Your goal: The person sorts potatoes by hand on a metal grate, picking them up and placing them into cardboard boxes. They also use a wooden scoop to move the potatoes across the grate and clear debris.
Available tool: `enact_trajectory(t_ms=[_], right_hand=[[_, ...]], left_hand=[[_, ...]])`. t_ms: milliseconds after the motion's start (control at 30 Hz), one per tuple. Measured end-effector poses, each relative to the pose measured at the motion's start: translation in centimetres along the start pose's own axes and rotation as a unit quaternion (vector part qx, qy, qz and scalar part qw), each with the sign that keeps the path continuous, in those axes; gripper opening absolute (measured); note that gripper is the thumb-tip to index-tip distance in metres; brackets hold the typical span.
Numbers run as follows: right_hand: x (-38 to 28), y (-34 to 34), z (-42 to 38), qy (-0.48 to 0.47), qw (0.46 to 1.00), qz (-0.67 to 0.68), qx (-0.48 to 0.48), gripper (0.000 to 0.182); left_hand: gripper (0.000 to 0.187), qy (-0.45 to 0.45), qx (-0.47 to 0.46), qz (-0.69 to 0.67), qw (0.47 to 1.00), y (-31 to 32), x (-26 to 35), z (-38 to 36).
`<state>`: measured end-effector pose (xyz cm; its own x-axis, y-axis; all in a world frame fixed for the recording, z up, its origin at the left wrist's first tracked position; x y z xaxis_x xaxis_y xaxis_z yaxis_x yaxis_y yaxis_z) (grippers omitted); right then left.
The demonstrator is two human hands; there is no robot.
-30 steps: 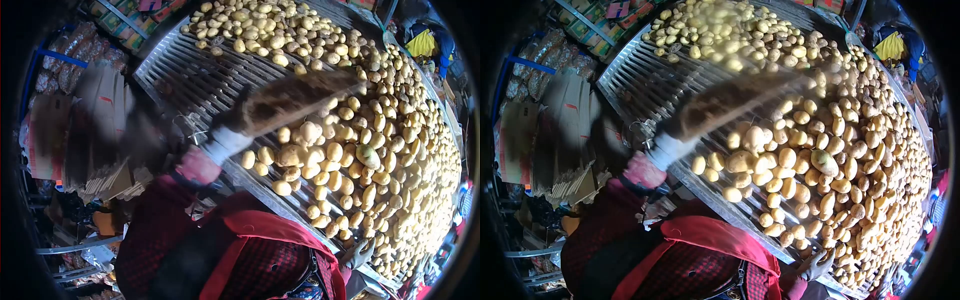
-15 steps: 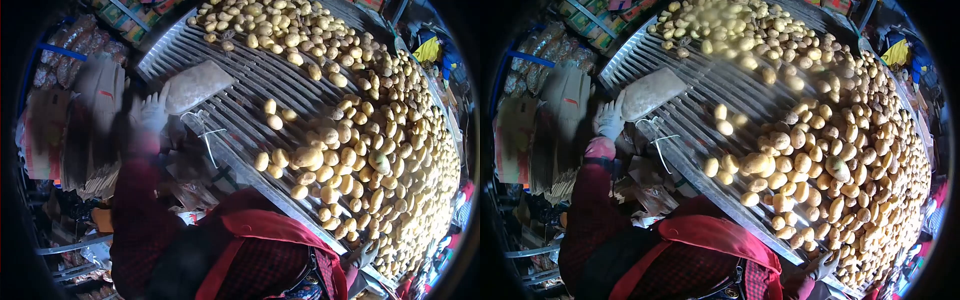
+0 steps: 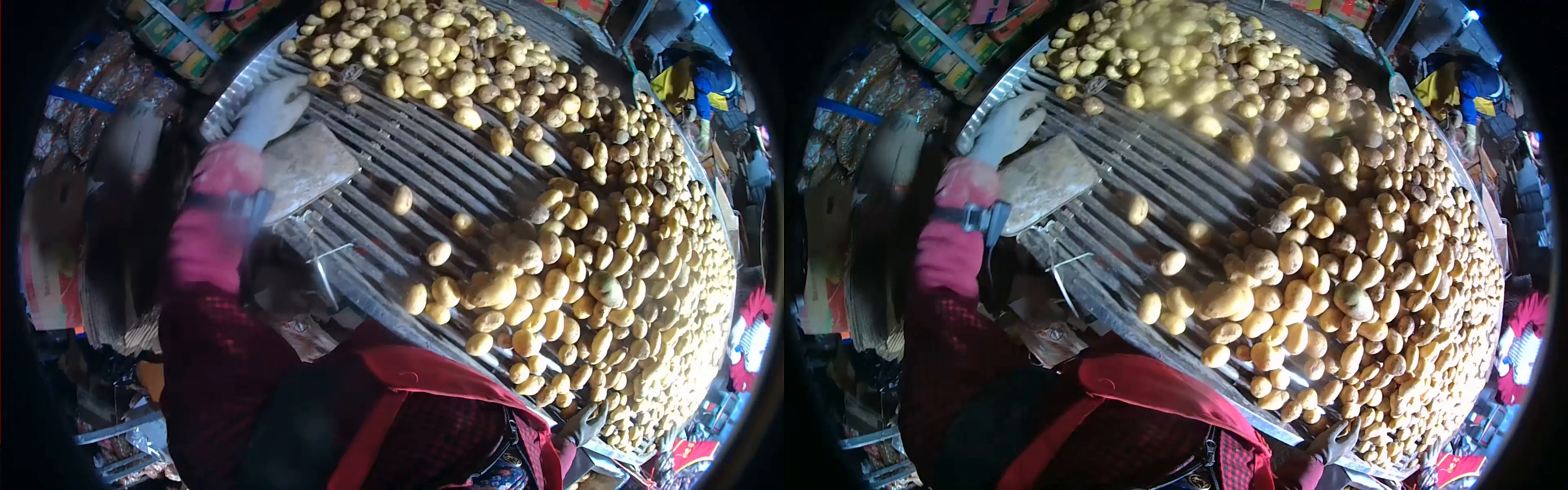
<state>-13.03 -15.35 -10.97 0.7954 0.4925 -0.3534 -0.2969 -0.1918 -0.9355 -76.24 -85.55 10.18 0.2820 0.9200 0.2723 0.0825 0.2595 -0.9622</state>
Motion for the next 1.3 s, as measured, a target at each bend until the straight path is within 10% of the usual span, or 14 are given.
enact_trajectory(t_ms=[367, 633, 833, 900, 967, 1300], right_hand=[[-1.8, -0.6, -1.0, 0.076, 0.994, 0.075, -0.024, 0.043], [-0.8, -0.3, -0.7, 0.072, 0.995, 0.062, -0.022, 0.041], [-0.8, -0.3, -0.9, 0.071, 0.995, 0.065, -0.013, 0.041], [-1.2, -0.4, -1.2, 0.061, 0.997, 0.057, 0.003, 0.04], [-2.7, -0.9, -1.3, 0.078, 0.996, 0.046, 0.008, 0.041], [-1.6, -0.2, -1.5, 0.06, 0.984, 0.161, 0.044, 0.047]], left_hand=[[0.061, -0.215, -0.116, 0.127, 0.961, 12.5, -5.0, 20.7], [0.036, -0.14, -0.102, 0.188, 0.967, 13.4, -7.4, 22.4], [0.033, -0.158, 0.049, 0.08, 0.983, 9.7, -4.1, 18.1], [0.031, -0.132, 0.009, -0.367, 0.921, 8.7, -3.1, 17.1], [0.029, -0.097, 0.036, -0.478, 0.872, 6.0, 2.5, 13.9], [0.035, 0.155, -0.193, -0.612, 0.751, 6.2, 21.5, 5.4]])
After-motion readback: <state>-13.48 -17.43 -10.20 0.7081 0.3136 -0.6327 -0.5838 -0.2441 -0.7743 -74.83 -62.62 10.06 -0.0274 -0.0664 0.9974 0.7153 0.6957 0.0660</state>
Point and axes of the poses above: each hand's wrist, its own z-axis towards the middle knuckle, its own y-axis out of the palm, x = y × z, the point moved 2 cm from there along z, towards the middle knuckle, and after that the axes turned 14 degrees about -x, right-handed, at the moved point
